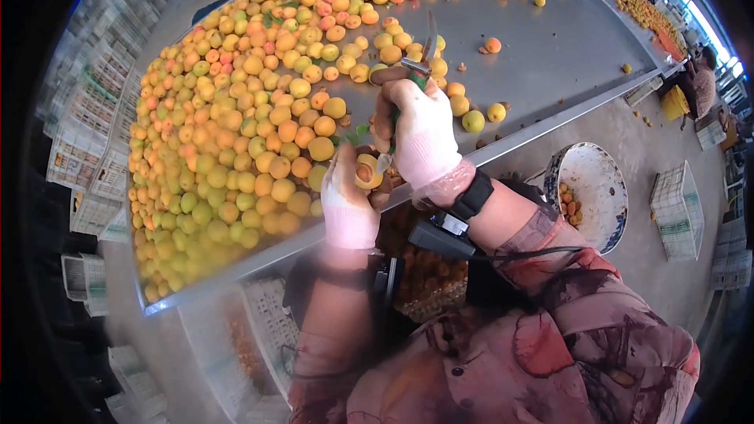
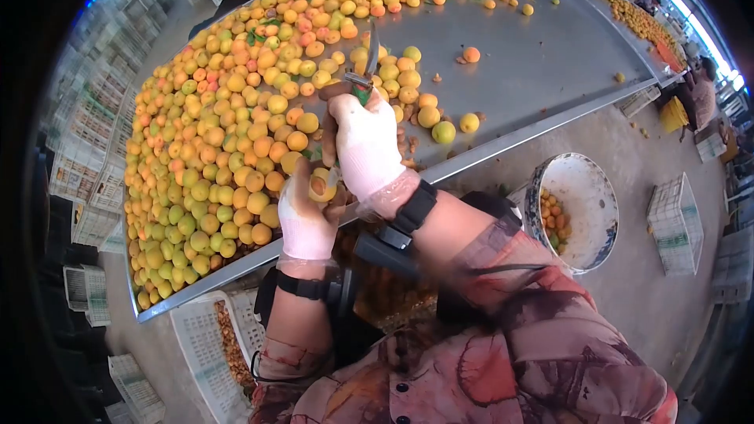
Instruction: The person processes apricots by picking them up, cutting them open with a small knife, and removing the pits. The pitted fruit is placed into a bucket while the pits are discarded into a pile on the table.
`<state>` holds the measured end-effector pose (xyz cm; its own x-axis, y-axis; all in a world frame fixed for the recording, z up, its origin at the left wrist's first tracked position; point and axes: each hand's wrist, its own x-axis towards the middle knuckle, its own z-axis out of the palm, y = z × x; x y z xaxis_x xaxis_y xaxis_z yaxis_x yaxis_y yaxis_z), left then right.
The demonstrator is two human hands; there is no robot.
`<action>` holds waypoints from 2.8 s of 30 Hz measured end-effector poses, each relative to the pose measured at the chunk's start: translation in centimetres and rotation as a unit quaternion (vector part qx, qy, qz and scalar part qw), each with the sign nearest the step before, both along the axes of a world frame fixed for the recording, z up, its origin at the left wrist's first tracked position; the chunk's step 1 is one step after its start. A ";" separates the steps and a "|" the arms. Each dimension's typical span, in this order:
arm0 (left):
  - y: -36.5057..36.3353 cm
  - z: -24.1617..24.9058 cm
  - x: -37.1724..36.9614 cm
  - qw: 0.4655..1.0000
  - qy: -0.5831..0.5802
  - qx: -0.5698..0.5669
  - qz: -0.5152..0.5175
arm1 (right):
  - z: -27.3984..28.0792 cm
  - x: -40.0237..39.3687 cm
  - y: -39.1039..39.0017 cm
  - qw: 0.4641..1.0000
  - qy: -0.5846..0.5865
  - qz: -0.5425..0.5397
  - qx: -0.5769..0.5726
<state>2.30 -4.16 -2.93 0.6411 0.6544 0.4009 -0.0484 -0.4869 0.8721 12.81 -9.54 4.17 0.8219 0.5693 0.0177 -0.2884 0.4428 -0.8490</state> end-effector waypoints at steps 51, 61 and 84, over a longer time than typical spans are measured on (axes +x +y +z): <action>-2.6 0.6 2.3 0.980 -0.075 -0.131 0.132 | -2.2 0.8 1.9 0.946 0.322 -0.015 0.030; 1.6 0.9 -0.1 0.850 -0.113 -0.514 0.006 | -1.1 2.7 -0.7 0.850 -0.417 0.252 -0.200; -1.2 3.5 -2.6 0.915 0.240 -0.109 -0.306 | -5.2 11.7 1.2 0.662 -0.525 0.107 -0.524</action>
